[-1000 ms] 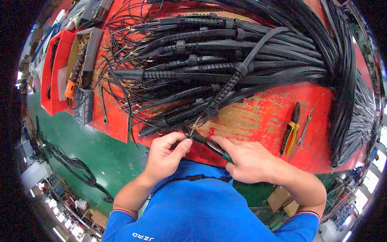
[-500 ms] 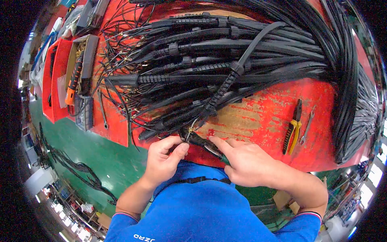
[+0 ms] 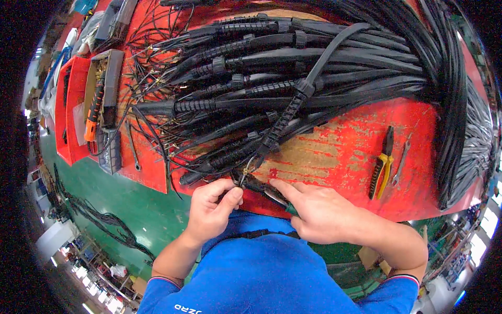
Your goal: The person assembles electrical cable harnesses by stripping wires from a wire spool with wire strippers and attaching electrical connectors using pliers and an electric screwdriver.
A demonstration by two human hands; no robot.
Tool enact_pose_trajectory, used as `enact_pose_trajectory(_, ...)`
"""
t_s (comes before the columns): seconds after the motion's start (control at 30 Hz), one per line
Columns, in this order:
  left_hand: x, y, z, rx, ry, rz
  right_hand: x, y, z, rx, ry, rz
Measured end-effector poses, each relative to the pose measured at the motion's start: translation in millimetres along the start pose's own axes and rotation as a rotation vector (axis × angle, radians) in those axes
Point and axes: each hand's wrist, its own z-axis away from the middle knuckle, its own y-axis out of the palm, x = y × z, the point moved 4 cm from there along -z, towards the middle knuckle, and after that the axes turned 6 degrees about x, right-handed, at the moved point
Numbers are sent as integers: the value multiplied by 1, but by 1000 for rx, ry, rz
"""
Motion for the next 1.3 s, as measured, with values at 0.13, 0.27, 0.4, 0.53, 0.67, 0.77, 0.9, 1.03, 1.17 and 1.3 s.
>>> enact_pose_trajectory(0.13, -1, -2, -1, -5, -10, 9, 1, -1, -1, -16, -7, 22)
enact_pose_trajectory(0.27, 1, -4, 1, -18, -18, -10, 4, 1, -2, -25, 20, 41)
enact_pose_trajectory(0.4, 4, -5, 1, -12, -10, 11, 4, 0, -2, -33, 29, 67)
enact_pose_trajectory(0.53, 5, -5, 1, -2, -23, 16, 1, 2, -2, 3, 16, 18)
enact_pose_trajectory(0.67, 1, -5, -1, 12, -8, -8, 1, 1, -2, 11, -9, -3)
enact_pose_trajectory(0.77, -2, -5, -1, 15, -51, 4, 0, 1, -3, 13, -22, -7)
enact_pose_trajectory(0.9, 1, -5, -1, 22, -48, 0, 0, 0, -3, 14, -41, -8)
enact_pose_trajectory(1.03, 2, -5, -1, 3, -3, 34, -2, 2, -5, 37, -42, -35)
enact_pose_trajectory(1.17, 4, -4, 0, 11, -7, 53, -4, 3, -5, 34, -67, -52)
enact_pose_trajectory(1.3, 3, -5, 0, 16, -3, 9, -2, 1, -6, 40, -69, -76)
